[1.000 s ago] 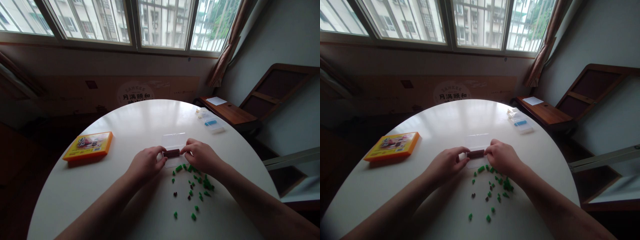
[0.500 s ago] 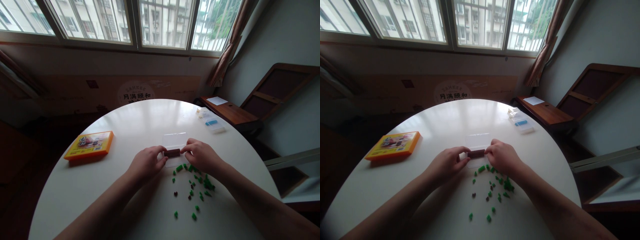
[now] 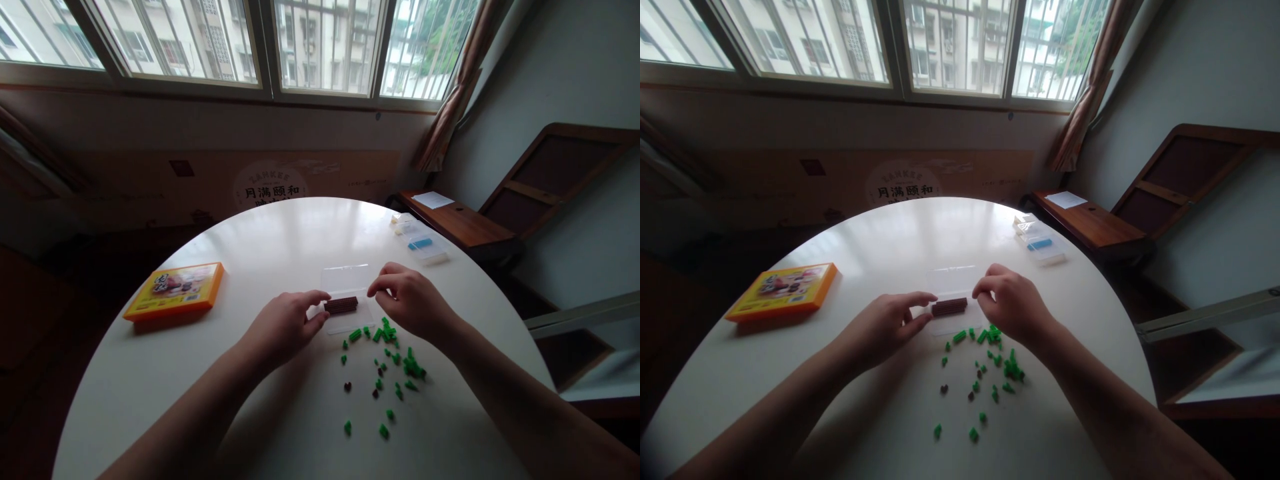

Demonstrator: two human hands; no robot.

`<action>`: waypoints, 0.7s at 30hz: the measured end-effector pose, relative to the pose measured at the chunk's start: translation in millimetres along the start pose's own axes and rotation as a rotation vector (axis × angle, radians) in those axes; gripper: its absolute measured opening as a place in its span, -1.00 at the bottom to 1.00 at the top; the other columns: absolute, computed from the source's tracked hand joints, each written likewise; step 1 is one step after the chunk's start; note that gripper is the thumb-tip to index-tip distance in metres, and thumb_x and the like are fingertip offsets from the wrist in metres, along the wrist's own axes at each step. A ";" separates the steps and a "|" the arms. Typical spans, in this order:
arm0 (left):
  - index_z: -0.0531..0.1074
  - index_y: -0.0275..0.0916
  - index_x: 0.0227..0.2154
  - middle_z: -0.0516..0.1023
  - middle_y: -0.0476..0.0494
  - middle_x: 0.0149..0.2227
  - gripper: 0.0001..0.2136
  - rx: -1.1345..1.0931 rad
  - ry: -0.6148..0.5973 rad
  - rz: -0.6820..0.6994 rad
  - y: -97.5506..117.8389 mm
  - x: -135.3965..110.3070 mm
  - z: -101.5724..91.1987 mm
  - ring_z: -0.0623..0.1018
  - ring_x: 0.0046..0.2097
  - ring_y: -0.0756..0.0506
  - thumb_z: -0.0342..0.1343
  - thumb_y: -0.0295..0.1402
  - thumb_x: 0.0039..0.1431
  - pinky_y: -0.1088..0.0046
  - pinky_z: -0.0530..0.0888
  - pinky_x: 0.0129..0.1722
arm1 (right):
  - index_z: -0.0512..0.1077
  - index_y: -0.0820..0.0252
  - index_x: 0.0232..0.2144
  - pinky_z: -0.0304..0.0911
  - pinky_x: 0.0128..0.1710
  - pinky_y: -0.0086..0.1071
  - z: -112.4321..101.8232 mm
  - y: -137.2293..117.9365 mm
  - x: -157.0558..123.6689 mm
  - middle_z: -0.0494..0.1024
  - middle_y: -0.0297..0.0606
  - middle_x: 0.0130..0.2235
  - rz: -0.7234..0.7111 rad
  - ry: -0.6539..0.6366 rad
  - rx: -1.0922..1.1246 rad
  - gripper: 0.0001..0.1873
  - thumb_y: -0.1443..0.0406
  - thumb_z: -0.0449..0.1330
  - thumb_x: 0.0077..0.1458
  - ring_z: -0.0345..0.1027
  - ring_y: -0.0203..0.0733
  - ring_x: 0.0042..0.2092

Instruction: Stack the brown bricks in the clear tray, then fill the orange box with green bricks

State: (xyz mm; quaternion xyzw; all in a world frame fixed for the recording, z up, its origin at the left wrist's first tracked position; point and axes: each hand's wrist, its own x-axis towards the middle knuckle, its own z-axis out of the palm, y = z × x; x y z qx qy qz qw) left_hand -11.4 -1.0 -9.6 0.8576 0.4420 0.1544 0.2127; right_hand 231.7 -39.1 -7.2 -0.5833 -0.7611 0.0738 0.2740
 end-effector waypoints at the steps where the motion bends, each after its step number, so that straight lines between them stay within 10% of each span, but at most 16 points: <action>1: 0.55 -0.09 -0.07 0.63 -0.07 -0.36 -0.71 -0.001 0.011 -0.002 0.9 -0.7 -3.2 0.54 -0.41 -0.06 0.11 -0.27 0.16 0.45 0.41 -0.38 | 0.59 0.12 -0.42 0.21 -0.35 -0.38 -3.2 0.4 0.0 0.51 -0.27 -0.30 -0.012 0.023 0.013 -0.74 0.43 0.10 0.07 0.33 -0.30 -0.38; 9: 0.60 -0.06 -0.35 0.62 0.02 -0.31 -0.86 -0.048 -0.302 0.396 19.8 -16.4 -1.0 0.55 -0.34 0.01 0.24 -0.44 0.04 0.54 0.40 -0.30 | 0.59 0.13 -0.43 0.21 -0.38 -0.41 -13.9 -1.9 -2.9 0.50 -0.30 -0.33 -0.087 0.079 0.106 -0.77 0.44 0.13 0.05 0.30 -0.33 -0.40; 21: 0.58 -0.08 -0.43 0.58 0.04 -0.36 -0.82 -0.020 -0.387 0.415 27.9 -20.3 7.8 0.49 -0.42 0.03 0.16 -0.52 0.02 0.56 0.36 -0.38 | 0.60 0.14 -0.43 0.21 -0.39 -0.41 -15.0 0.5 -0.1 0.51 -0.29 -0.33 -0.098 0.084 0.163 -0.75 0.44 0.12 0.04 0.31 -0.33 -0.41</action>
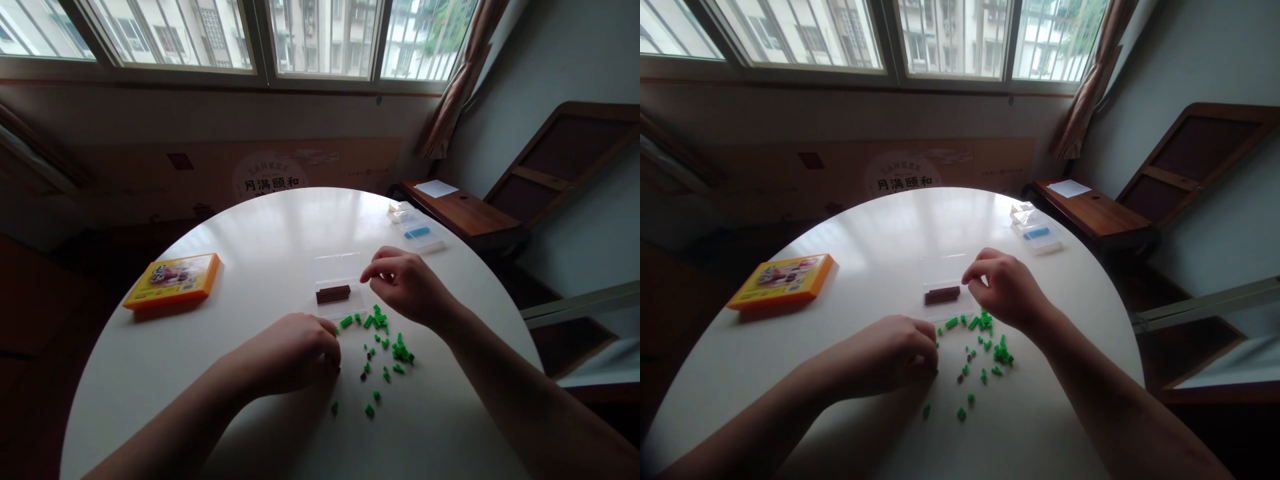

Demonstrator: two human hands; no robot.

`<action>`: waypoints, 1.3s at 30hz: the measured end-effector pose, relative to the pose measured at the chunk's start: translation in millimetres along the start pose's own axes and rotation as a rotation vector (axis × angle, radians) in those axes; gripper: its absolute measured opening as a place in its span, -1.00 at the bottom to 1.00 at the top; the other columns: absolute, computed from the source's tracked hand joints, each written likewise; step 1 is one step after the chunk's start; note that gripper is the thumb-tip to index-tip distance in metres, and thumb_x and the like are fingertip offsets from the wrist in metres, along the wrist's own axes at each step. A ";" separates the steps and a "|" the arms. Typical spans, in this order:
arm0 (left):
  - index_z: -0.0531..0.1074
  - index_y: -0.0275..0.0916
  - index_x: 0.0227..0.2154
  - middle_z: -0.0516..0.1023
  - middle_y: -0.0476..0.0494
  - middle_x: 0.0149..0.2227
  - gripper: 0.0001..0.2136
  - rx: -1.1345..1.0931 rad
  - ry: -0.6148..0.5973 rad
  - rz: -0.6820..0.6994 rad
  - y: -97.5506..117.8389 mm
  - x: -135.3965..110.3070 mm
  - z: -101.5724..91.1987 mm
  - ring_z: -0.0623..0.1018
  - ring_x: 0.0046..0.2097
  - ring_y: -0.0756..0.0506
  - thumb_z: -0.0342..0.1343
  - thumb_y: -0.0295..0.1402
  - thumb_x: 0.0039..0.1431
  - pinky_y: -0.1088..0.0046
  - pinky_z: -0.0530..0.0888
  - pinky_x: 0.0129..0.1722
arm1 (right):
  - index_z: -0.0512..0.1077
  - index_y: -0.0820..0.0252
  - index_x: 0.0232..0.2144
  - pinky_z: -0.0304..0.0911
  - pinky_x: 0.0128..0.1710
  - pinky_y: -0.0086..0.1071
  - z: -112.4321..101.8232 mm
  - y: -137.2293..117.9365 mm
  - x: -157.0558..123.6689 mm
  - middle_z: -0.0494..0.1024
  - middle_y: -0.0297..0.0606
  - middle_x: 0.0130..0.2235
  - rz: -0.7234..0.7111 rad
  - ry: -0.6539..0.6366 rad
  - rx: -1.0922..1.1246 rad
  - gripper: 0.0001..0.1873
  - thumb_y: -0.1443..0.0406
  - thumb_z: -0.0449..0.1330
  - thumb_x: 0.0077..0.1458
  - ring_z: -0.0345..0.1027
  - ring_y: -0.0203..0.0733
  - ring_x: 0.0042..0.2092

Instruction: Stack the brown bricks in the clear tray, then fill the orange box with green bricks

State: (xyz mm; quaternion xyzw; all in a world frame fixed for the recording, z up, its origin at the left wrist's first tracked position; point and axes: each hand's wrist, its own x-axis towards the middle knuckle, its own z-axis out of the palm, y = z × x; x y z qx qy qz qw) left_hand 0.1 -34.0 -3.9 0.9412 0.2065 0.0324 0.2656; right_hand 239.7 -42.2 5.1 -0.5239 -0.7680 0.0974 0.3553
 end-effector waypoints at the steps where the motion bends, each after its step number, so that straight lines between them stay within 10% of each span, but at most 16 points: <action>1: 0.57 -0.09 -0.44 0.57 0.04 -0.38 -0.83 0.006 -0.002 0.000 0.8 0.2 -0.3 0.48 -0.43 0.04 0.16 -0.52 0.02 0.56 0.35 -0.39 | 0.61 0.14 -0.42 0.21 -0.40 -0.41 0.0 -0.4 -0.2 0.52 -0.28 -0.32 -0.001 -0.010 0.001 -0.75 0.44 0.12 0.04 0.31 -0.33 -0.41; 6: 0.58 -0.13 -0.42 0.56 -0.01 -0.37 -0.88 -0.055 0.036 -0.012 -0.6 2.2 -5.6 0.47 -0.43 0.04 0.17 -0.47 0.07 0.56 0.36 -0.41 | 0.62 0.14 -0.34 0.24 -0.37 -0.42 -1.0 -2.5 -2.1 0.55 -0.27 -0.28 -0.039 -0.084 0.004 -0.74 0.44 0.14 0.04 0.35 -0.33 -0.38; 16: 0.57 -0.21 -0.37 0.57 -0.08 -0.36 -0.89 -0.207 0.497 -0.294 -19.0 10.2 -4.0 0.48 -0.41 0.00 0.17 -0.34 0.13 0.48 0.43 -0.36 | 0.60 0.09 -0.32 0.27 -0.33 -0.43 6.1 -14.7 -6.0 0.59 -0.30 -0.28 -0.170 -0.181 0.078 -0.89 0.26 0.25 0.14 0.42 -0.32 -0.35; 39: 0.56 -0.21 -0.39 0.56 -0.07 -0.36 -0.92 -0.201 0.594 -0.216 -7.3 13.4 8.3 0.48 -0.41 0.01 0.18 -0.36 0.16 0.48 0.42 -0.36 | 0.60 0.10 -0.30 0.26 -0.34 -0.45 15.5 -20.1 -7.1 0.59 -0.33 -0.30 -0.147 -0.240 0.053 -0.91 0.27 0.28 0.13 0.42 -0.33 -0.35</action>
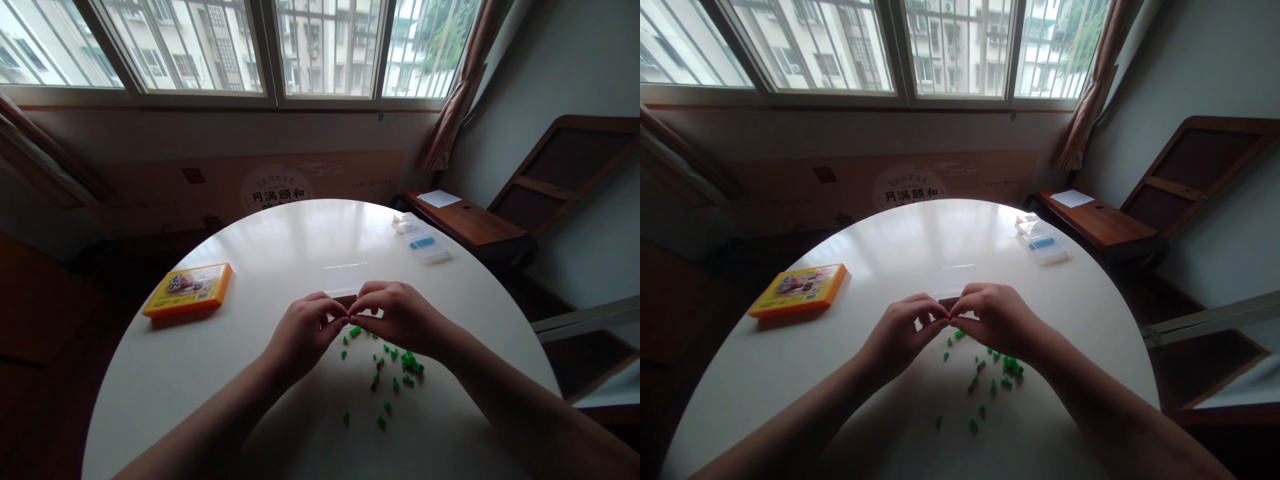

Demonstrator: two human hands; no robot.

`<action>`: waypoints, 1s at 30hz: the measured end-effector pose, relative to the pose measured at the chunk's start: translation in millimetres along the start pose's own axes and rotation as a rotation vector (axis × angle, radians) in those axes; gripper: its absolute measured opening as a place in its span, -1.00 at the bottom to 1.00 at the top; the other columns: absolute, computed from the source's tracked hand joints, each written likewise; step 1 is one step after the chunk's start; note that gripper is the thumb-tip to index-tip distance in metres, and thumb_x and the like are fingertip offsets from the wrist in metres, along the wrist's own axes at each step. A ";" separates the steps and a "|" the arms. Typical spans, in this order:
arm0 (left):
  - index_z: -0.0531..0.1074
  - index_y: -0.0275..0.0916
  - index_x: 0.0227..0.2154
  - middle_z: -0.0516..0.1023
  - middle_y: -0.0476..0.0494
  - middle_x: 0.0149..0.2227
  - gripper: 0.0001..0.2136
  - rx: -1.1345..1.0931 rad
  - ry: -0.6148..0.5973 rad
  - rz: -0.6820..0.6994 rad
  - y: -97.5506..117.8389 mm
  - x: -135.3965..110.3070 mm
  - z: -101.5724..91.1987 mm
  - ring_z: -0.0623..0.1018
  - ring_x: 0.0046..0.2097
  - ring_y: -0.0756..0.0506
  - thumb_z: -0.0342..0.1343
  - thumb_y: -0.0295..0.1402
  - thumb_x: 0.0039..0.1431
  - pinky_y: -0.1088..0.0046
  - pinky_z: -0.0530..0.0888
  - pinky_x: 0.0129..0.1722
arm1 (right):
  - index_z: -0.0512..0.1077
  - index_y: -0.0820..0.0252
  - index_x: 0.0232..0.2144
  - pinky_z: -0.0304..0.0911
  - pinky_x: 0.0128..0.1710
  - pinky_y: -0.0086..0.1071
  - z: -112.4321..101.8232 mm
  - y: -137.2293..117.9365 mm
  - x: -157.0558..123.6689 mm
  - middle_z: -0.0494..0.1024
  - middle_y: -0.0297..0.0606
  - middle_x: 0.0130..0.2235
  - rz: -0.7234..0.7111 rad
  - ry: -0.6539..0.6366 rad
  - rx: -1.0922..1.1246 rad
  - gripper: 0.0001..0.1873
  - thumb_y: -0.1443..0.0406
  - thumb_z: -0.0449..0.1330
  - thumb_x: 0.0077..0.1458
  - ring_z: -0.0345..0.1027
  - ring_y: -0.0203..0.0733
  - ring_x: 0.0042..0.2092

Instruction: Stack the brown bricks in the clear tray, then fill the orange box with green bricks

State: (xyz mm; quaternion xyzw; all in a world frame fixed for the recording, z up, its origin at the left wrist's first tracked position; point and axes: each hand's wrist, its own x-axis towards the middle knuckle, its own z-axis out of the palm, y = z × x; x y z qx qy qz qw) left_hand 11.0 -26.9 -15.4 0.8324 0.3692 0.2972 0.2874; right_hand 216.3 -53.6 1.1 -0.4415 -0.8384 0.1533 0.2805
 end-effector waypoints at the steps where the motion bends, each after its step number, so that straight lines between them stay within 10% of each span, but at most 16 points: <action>1: 0.55 -0.21 -0.38 0.56 -0.06 -0.36 -0.92 -0.002 -0.003 0.001 0.6 -0.3 -0.1 0.48 -0.41 0.01 0.18 -0.36 0.16 0.48 0.42 -0.35 | 0.60 0.10 -0.30 0.26 -0.34 -0.46 -0.3 0.6 0.0 0.59 -0.33 -0.30 0.003 -0.004 0.014 -0.91 0.28 0.28 0.13 0.42 -0.34 -0.36; 30: 0.52 -0.10 -0.18 0.55 -0.05 -0.24 -0.78 0.320 -0.040 -0.214 -20.1 5.4 -9.4 0.50 -0.31 -0.08 0.12 -0.20 0.14 0.39 0.38 -0.33 | 0.62 -0.03 -0.31 0.11 -0.38 -0.35 7.8 11.8 14.8 0.62 -0.33 -0.27 0.470 -0.206 -0.472 -0.78 0.20 0.17 0.08 0.44 -0.16 -0.25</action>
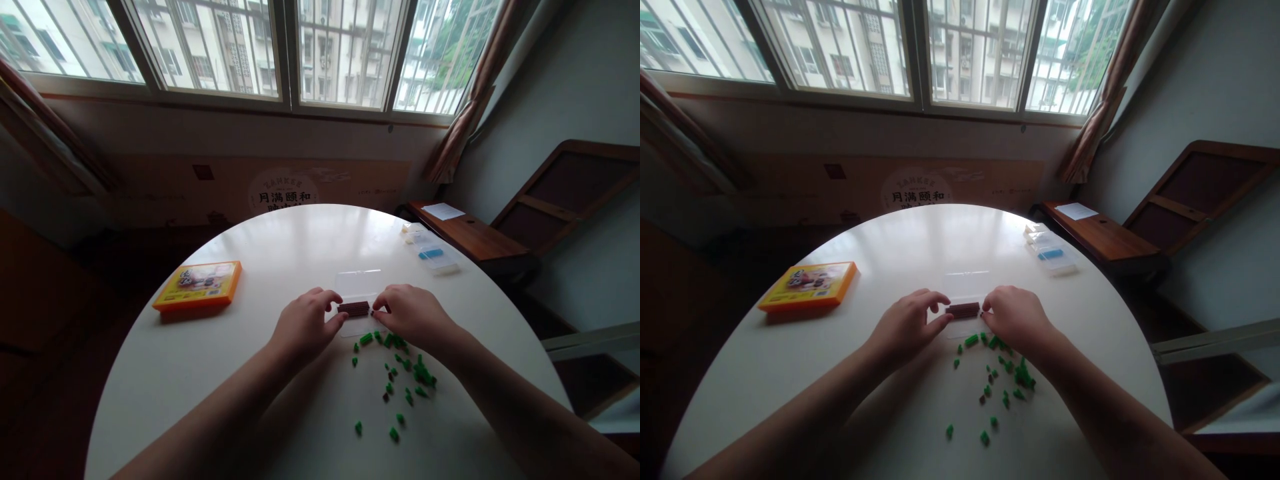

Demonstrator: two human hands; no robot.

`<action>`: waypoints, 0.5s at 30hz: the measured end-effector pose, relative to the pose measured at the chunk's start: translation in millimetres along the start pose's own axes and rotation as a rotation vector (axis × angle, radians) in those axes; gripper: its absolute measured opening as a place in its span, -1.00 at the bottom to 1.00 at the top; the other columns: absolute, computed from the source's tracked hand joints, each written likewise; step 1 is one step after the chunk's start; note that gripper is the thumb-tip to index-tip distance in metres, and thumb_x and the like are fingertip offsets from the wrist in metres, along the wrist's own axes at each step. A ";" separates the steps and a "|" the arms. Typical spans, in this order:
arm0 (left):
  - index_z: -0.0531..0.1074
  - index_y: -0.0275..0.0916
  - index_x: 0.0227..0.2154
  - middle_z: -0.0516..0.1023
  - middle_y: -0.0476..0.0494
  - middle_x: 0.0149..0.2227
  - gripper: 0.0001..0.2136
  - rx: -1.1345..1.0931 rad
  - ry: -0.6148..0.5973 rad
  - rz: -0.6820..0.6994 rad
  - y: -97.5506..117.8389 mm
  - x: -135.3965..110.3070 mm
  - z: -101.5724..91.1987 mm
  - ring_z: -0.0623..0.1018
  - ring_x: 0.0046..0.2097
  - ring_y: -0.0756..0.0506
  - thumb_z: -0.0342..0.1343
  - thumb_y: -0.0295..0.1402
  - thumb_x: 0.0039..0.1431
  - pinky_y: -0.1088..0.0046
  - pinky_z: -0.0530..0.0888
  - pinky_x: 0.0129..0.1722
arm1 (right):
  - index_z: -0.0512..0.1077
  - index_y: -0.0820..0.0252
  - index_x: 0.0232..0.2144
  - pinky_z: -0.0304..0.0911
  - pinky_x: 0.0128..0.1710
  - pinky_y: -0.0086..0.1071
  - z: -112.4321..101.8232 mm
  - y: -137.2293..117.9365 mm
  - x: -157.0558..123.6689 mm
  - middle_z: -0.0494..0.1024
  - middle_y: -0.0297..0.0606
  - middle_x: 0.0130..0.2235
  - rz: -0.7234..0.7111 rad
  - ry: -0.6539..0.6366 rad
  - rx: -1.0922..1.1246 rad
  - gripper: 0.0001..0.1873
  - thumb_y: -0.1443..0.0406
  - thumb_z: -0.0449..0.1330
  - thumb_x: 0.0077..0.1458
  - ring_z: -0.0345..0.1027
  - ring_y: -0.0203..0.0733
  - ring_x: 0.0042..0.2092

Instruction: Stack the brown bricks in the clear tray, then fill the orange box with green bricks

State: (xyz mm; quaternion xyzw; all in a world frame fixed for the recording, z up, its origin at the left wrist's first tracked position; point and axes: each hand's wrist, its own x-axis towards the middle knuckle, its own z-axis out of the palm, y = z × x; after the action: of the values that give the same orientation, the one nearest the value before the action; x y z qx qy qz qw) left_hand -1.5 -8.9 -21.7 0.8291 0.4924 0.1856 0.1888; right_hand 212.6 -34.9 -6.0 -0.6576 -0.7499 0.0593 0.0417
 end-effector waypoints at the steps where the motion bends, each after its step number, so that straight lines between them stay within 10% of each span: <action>1: 0.52 -0.09 -0.18 0.55 -0.05 -0.24 -0.78 0.001 -0.003 -0.001 0.0 0.3 0.4 0.50 -0.31 -0.08 0.12 -0.20 0.14 0.39 0.38 -0.34 | 0.62 -0.02 -0.30 0.12 -0.37 -0.35 -0.9 -0.1 -1.4 0.62 -0.33 -0.27 -0.001 0.016 0.000 -0.78 0.19 0.17 0.09 0.44 -0.16 -0.25; 15: 0.53 -0.09 -0.16 0.57 -0.09 -0.17 -0.76 -0.001 -0.018 -0.012 -2.9 1.2 3.9 0.53 -0.29 -0.10 0.14 -0.20 0.13 0.42 0.41 -0.36 | 0.63 -0.07 -0.31 0.11 -0.38 -0.39 -2.9 1.0 -8.5 0.56 -0.33 -0.24 -0.038 0.025 0.080 -0.68 0.29 0.07 0.14 0.39 -0.27 -0.32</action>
State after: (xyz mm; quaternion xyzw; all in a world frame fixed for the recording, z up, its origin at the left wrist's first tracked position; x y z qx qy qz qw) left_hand -1.2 -7.1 -26.3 0.8279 0.4954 0.1770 0.1947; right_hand 215.1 -43.1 -3.2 -0.6416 -0.7588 0.0803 0.0784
